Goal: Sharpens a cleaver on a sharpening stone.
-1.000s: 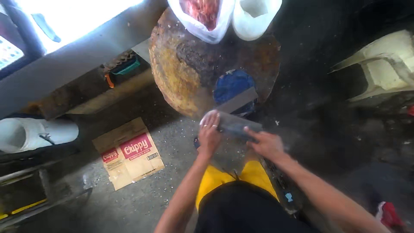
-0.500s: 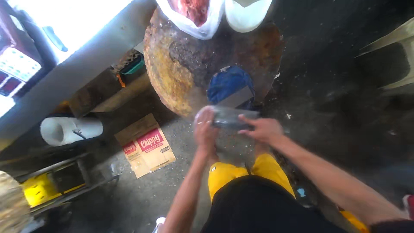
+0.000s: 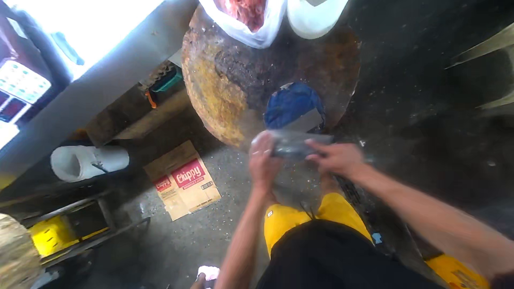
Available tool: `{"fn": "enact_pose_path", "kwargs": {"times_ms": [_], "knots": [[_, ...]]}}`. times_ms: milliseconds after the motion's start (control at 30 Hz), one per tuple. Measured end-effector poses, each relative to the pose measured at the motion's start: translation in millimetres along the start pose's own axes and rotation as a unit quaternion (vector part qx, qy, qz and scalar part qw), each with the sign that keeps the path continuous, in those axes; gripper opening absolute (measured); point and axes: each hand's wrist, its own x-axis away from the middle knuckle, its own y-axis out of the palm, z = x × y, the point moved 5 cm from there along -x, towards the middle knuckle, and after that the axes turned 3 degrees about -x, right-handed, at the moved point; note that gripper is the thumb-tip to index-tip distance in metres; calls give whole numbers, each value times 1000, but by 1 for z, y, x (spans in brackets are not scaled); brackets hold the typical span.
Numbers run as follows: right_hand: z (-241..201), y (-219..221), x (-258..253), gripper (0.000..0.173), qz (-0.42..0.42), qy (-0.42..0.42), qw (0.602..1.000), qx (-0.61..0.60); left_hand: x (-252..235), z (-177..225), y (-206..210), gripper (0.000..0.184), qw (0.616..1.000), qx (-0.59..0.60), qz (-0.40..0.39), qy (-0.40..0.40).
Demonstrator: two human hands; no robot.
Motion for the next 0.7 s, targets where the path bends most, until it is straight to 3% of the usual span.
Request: {"fn": "enact_pose_path", "kwargs": {"times_ms": [67,133,200,367,433,500,633,700], "knots": [[-81,37,-37,53,-56,-83,994,-45,36,-74,-57,67,996,-55,12,-72],[-109,42,-44,52,-73,-132,987,-63,44,-89,-76,67,991,-87,31,-100],[-75,23,-26,51,-61,-103,990,-73,28,-52,-57,70,994,-62,23,-84],[98,-67,70,55,91,71,993,0,-51,128,56,70,997,53,-14,61],[107,-80,75,57,97,88,991,20,-61,141,72,71,993,76,-38,83],[65,-54,41,55,55,65,996,9,-45,86,44,71,997,31,-38,64],[-91,32,-47,51,-107,-77,989,-73,24,-82,-68,67,993,-81,-23,-85],[-122,42,-52,50,-125,-131,979,-93,38,-97,-85,67,986,-114,4,-119]]}}
